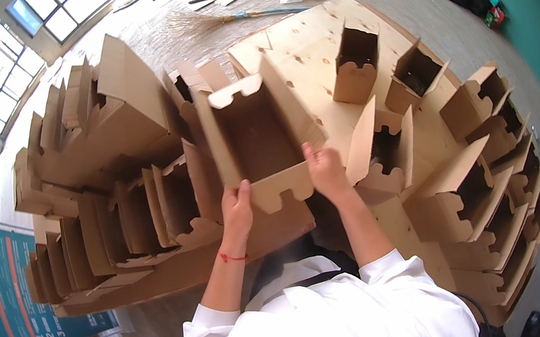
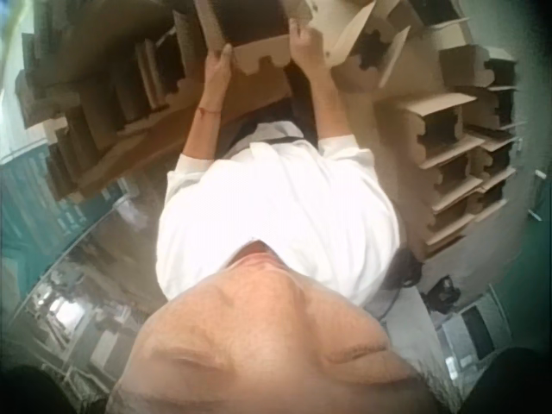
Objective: The person folds cardboard dividers and places them into larger cardboard boxes, then inserts plastic bottles into the compartments by hand.
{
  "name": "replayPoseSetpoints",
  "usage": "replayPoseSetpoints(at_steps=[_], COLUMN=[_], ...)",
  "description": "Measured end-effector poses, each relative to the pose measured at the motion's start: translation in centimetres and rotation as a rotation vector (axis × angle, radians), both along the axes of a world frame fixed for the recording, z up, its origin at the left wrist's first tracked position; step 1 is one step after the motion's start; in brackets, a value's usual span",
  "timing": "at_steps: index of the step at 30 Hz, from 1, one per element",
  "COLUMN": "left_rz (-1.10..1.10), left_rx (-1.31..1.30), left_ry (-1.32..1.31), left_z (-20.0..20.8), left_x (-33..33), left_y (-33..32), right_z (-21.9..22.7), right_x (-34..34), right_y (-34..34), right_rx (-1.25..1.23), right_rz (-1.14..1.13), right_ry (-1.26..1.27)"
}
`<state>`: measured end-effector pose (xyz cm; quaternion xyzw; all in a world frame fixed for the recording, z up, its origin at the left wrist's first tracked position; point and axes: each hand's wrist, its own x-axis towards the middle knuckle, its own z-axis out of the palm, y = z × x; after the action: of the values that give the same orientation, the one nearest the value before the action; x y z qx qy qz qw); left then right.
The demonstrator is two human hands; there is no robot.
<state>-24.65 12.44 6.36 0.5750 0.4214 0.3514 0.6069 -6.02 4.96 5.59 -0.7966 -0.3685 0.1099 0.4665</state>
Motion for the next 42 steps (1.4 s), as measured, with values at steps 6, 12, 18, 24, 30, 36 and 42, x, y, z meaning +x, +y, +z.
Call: replayPoseSetpoints(at_steps=[6, 12, 18, 24, 30, 36, 42], left_rz=[-0.112, -0.129, -0.090, -0.089, -0.164, -0.274, -0.546], left_rx=[0.279, 0.403, 0.322, 0.378, 0.411, 0.406, 0.461], left_ry=[-0.027, 0.198, 0.268, 0.294, 0.270, 0.221, 0.099], left_z=[-0.5, -0.5, -1.6, -2.1, -2.4, -2.4, 0.6], left_x=[-0.7, -4.3, -6.3, -7.3, -5.9, -3.7, 4.8], left_y=[-1.1, -3.0, -3.9, -3.9, -3.1, -3.6, -5.3], right_z=[4.1, 1.8, -0.3, 6.3, 5.5, 8.6, 9.9], right_x=[6.0, 9.7, 9.1, 4.0, 4.5, 7.7, 6.4], right_y=[4.8, 10.8, 10.1, -1.5, -8.3, -11.3, -9.1], right_rx=[0.230, 0.066, 0.292, 0.244, -0.508, -0.460, -0.548], right_rz=[-0.208, -0.266, -0.206, -0.064, 0.035, 0.094, 0.602], right_ry=[-0.186, 0.510, 0.535, -0.337, -0.427, -0.410, 0.010])
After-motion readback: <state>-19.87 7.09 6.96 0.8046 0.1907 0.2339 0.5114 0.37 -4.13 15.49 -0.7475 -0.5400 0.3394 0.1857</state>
